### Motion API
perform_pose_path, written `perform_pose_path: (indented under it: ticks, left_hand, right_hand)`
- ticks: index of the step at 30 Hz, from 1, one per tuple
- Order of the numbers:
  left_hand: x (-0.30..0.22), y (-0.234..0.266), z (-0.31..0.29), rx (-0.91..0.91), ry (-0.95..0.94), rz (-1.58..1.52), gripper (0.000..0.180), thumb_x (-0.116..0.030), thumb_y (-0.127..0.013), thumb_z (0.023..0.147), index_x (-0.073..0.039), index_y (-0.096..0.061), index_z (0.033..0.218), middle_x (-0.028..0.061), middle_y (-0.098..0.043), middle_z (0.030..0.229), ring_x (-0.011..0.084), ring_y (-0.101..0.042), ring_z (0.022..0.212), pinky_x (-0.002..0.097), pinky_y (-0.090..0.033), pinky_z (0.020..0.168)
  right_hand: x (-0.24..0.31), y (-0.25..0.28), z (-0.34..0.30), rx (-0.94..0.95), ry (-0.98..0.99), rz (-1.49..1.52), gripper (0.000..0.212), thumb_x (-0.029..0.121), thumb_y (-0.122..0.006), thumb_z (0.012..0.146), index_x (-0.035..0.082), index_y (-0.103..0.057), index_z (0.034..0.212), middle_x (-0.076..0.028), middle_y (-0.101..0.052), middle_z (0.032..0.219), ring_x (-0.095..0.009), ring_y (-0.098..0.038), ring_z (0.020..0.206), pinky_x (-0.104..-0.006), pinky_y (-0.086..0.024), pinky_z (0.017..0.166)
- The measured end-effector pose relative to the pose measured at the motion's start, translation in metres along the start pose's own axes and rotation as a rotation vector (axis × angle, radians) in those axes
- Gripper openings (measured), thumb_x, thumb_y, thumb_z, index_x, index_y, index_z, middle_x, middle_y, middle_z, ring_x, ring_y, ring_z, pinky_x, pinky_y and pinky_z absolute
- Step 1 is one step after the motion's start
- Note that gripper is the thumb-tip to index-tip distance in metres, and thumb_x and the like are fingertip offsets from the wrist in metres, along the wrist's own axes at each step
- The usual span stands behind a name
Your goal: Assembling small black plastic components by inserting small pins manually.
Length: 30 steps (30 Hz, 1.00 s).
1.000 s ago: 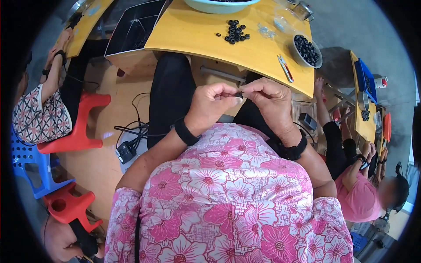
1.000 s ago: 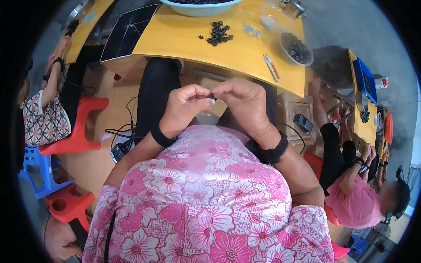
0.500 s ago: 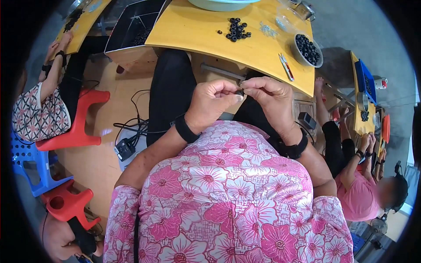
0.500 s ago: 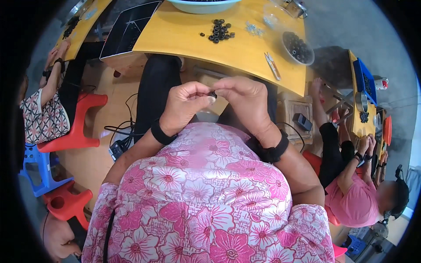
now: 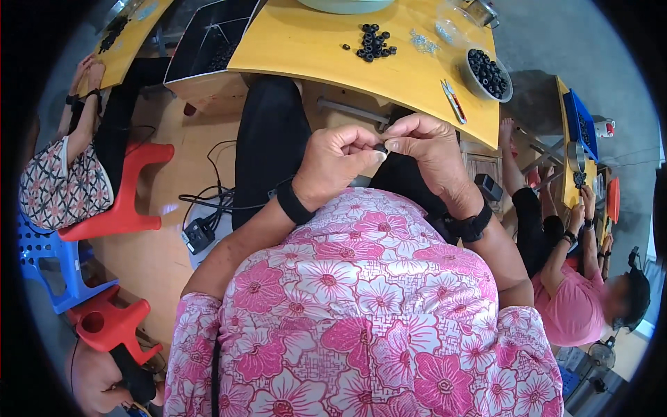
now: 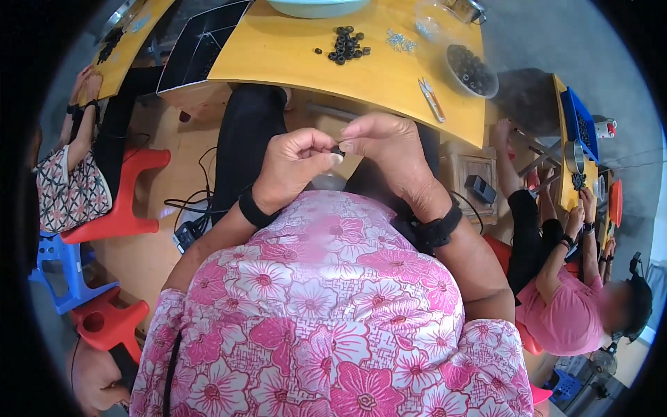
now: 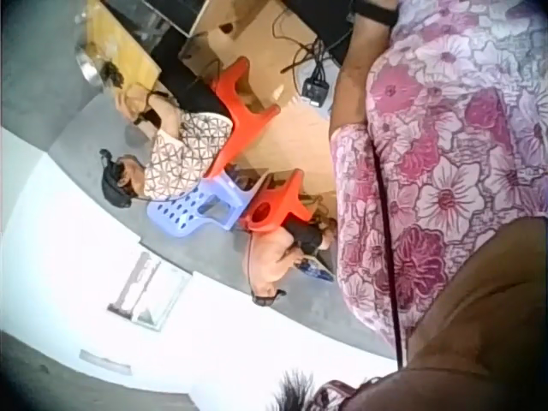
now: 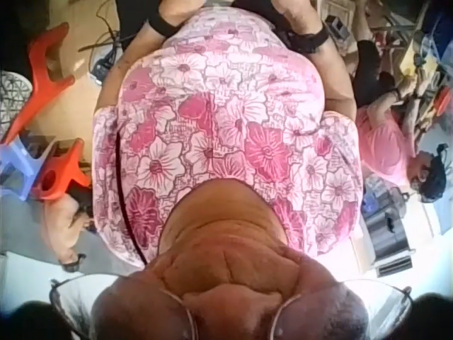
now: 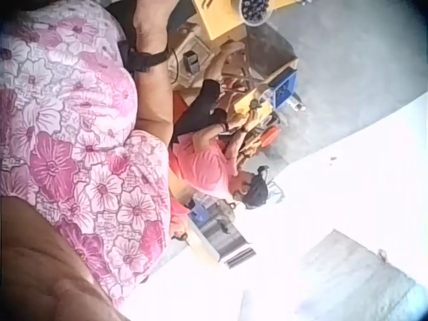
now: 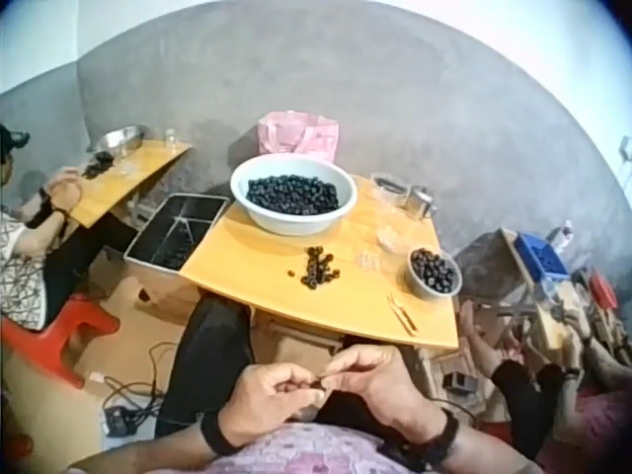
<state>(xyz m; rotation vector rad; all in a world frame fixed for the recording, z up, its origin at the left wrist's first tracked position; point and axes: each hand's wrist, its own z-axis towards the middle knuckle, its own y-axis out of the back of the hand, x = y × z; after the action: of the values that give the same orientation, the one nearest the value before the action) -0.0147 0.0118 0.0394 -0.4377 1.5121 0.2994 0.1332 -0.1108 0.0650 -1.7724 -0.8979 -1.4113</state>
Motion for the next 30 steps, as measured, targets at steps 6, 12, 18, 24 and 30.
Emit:
perform_pose_path:
  ticks: [6,12,18,24,30]
  left_hand:
    - [-0.002,0.001,0.001,0.020,0.006,-0.005,0.011,-0.001,-0.068,0.080,0.001,-0.065,0.091,-0.0013,-0.064,0.080,0.0020,-0.056,0.071,0.0173,-0.046,0.063]
    - [-0.001,0.000,0.000,0.022,-0.013,-0.029,0.011,0.000,-0.067,0.081,0.002,-0.065,0.092,-0.0010,-0.064,0.081,0.0021,-0.056,0.072,0.0172,-0.046,0.063]
    - [-0.005,0.001,-0.002,0.049,-0.024,-0.030,0.011,0.000,-0.067,0.081,0.002,-0.065,0.092,-0.0001,-0.064,0.081,0.0022,-0.056,0.071,0.0172,-0.046,0.063]
    - [-0.005,0.001,-0.004,0.065,-0.036,-0.018,0.011,0.000,-0.068,0.081,0.002,-0.065,0.091,0.0002,-0.064,0.082,0.0024,-0.056,0.072,0.0174,-0.046,0.063]
    - [0.004,0.001,-0.001,0.027,-0.030,-0.060,0.014,-0.002,-0.067,0.081,0.003,-0.067,0.095,0.0020,-0.067,0.083,0.0043,-0.060,0.074,0.0194,-0.050,0.068]
  right_hand:
    - [-0.003,0.005,0.002,0.042,-0.055,0.134,0.016,-0.008,-0.070,0.073,0.002,-0.068,0.085,-0.005,-0.067,0.084,-0.013,-0.062,0.079,-0.0253,-0.049,0.077]
    - [-0.007,0.008,0.003,0.135,-0.106,0.213,0.016,-0.007,-0.069,0.074,0.002,-0.066,0.087,-0.005,-0.066,0.086,-0.014,-0.061,0.081,-0.0264,-0.049,0.078]
    - [-0.012,0.011,0.004,0.199,-0.152,0.379,0.017,-0.004,-0.070,0.076,0.002,-0.066,0.091,-0.005,-0.066,0.084,-0.014,-0.061,0.079,-0.0259,-0.049,0.077]
    - [-0.006,0.012,0.000,0.181,-0.160,0.172,0.016,-0.002,-0.070,0.076,0.000,-0.068,0.092,-0.006,-0.067,0.085,-0.014,-0.062,0.078,-0.0252,-0.049,0.075]
    - [-0.005,0.006,-0.003,0.120,0.020,-0.005,0.010,-0.003,-0.069,0.078,-0.002,-0.070,0.087,-0.007,-0.067,0.084,-0.013,-0.063,0.078,-0.0254,-0.050,0.075]
